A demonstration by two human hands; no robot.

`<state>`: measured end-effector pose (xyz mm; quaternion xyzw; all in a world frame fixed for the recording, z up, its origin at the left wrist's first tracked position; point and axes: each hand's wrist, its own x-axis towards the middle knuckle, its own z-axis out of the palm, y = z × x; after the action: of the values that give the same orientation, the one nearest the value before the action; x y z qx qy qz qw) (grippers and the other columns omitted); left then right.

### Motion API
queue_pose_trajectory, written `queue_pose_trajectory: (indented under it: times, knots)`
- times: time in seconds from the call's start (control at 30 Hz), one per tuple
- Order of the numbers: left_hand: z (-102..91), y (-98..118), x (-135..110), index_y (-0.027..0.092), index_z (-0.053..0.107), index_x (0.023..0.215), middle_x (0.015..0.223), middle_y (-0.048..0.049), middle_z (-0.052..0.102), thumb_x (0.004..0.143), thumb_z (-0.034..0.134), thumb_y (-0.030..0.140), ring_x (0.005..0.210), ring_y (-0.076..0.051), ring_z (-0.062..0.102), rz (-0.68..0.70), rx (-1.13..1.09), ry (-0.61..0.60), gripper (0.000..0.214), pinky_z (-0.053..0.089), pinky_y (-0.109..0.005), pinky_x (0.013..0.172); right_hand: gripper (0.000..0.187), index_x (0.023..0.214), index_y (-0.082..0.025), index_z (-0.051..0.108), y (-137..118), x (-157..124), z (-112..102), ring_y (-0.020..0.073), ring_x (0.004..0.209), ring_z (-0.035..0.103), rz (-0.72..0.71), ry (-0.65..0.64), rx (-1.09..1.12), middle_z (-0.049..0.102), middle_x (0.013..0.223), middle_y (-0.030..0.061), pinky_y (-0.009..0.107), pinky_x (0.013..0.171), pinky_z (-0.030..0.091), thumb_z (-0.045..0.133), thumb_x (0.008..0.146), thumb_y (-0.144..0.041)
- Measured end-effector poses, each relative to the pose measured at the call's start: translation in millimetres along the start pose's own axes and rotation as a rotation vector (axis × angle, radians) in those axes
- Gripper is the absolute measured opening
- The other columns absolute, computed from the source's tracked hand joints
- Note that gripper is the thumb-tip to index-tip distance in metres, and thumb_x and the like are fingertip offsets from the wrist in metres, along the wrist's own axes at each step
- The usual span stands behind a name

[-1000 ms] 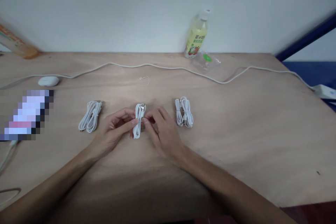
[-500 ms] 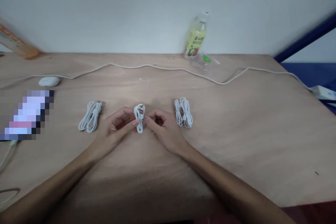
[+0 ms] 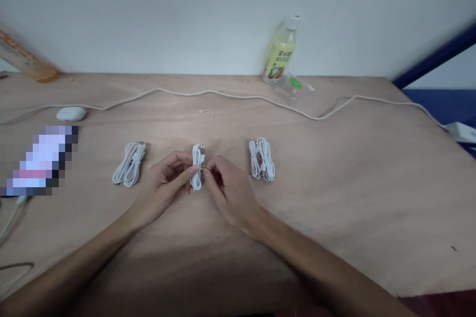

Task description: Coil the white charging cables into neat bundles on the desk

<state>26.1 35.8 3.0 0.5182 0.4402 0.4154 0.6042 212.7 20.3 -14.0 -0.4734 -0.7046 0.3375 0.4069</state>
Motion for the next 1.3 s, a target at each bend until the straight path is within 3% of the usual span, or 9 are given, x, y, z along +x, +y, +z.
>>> queue_pose_trajectory:
  times: [0.17,0.4,0.5,0.7,0.8,0.93,1.1,1.2,1.3]
  knots:
    - [-2.1,0.8,0.3,0.015,0.072,0.101,0.077,0.0012,0.067,0.096,0.078,0.036,0.061,-0.011,0.053,-0.012,0.016,-0.069,0.022,0.045,-0.022,0.055,0.021,0.085,-0.022,0.057,2.5,0.3,-0.7,0.0144,0.067,0.05,-0.09,0.029,-0.012,0.056,0.077,-0.0024,0.03,0.063,0.036,0.054,0.105,-0.019]
    - [-3.2,0.4,-0.3,0.016,0.078,0.107,0.086,-0.0009,0.071,0.099,0.074,0.032,0.064,-0.011,0.05,-0.026,0.012,-0.107,0.017,0.039,-0.023,0.058,0.021,0.083,-0.023,0.056,3.6,5.1,-1.0,0.0141,0.065,0.046,0.035,0.04,0.164,0.052,0.073,-0.0042,0.029,0.061,0.035,0.054,0.103,-0.023]
    - [-5.0,0.9,0.0,0.018,0.08,0.111,0.092,-0.0027,0.073,0.1,0.075,0.031,0.072,-0.013,0.056,-0.03,-0.025,-0.123,0.018,0.042,-0.025,0.064,0.022,0.082,-0.023,0.056,5.3,7.9,-1.4,0.0146,0.067,0.047,0.065,0.033,0.265,0.053,0.074,-0.0038,0.028,0.062,0.036,0.056,0.103,-0.026]
    - [-11.0,-3.8,0.0,0.025,0.078,0.122,0.114,-0.0049,0.076,0.102,0.069,0.025,0.098,-0.02,0.065,0.006,-0.146,-0.218,0.022,0.048,-0.032,0.092,0.023,0.078,-0.023,0.057,7.9,10.5,-3.8,0.0149,0.069,0.049,0.083,-0.008,0.33,0.055,0.073,-0.0036,0.029,0.064,0.038,0.062,0.1,-0.026]
    - [-11.8,-5.3,-1.6,0.026,0.077,0.127,0.107,-0.0041,0.073,0.105,0.065,0.027,0.095,-0.021,0.063,-0.012,-0.154,-0.24,0.025,0.046,-0.034,0.091,0.021,0.082,-0.023,0.061,6.8,10.4,-5.4,0.0158,0.07,0.052,0.096,-0.085,0.347,0.061,0.076,-0.0024,0.029,0.065,0.039,0.062,0.102,-0.029]
    - [-7.1,-0.4,-8.7,0.023,0.077,0.124,0.09,-0.0033,0.064,0.112,0.054,0.038,0.088,-0.022,0.06,-0.012,0.021,-0.233,0.031,0.047,-0.035,0.086,0.018,0.085,-0.023,0.065,6.2,10.8,-7.3,0.0179,0.076,0.055,0.088,-0.142,0.34,0.064,0.08,-0.0004,0.031,0.071,0.043,0.063,0.102,-0.028]
    - [-4.3,-2.6,-20.5,0.024,0.055,0.146,0.137,-0.014,0.07,0.114,0.041,0.061,0.123,-0.03,0.064,0.125,0.255,-0.253,0.052,0.048,-0.048,0.108,0.012,0.087,-0.023,0.069,8.6,11.8,-9.4,0.0169,0.073,0.054,0.103,-0.123,0.39,0.063,0.079,-0.0015,0.03,0.069,0.043,0.067,0.098,-0.024]
    - [-9.5,-8.2,-22.2,0.023,0.035,0.158,0.139,-0.019,0.07,0.111,0.029,0.072,0.114,-0.031,0.07,0.146,0.328,-0.272,0.068,0.053,-0.05,0.099,0.009,0.091,-0.025,0.073,8.1,12.3,-11.2,0.0151,0.069,0.053,0.158,-0.161,0.457,0.064,0.081,-0.0022,0.029,0.066,0.042,0.069,0.099,-0.027]
    - [-15.1,-8.3,-20.2,0.022,0.032,0.16,0.125,-0.0174,0.075,0.11,0.021,0.076,0.096,-0.029,0.073,0.186,0.454,-0.314,0.075,0.056,-0.045,0.084,0.013,0.088,-0.025,0.076,7.4,13.6,-13.1,0.0157,0.071,0.055,0.161,-0.193,0.477,0.066,0.082,-0.0012,0.031,0.068,0.043,0.073,0.099,-0.032]
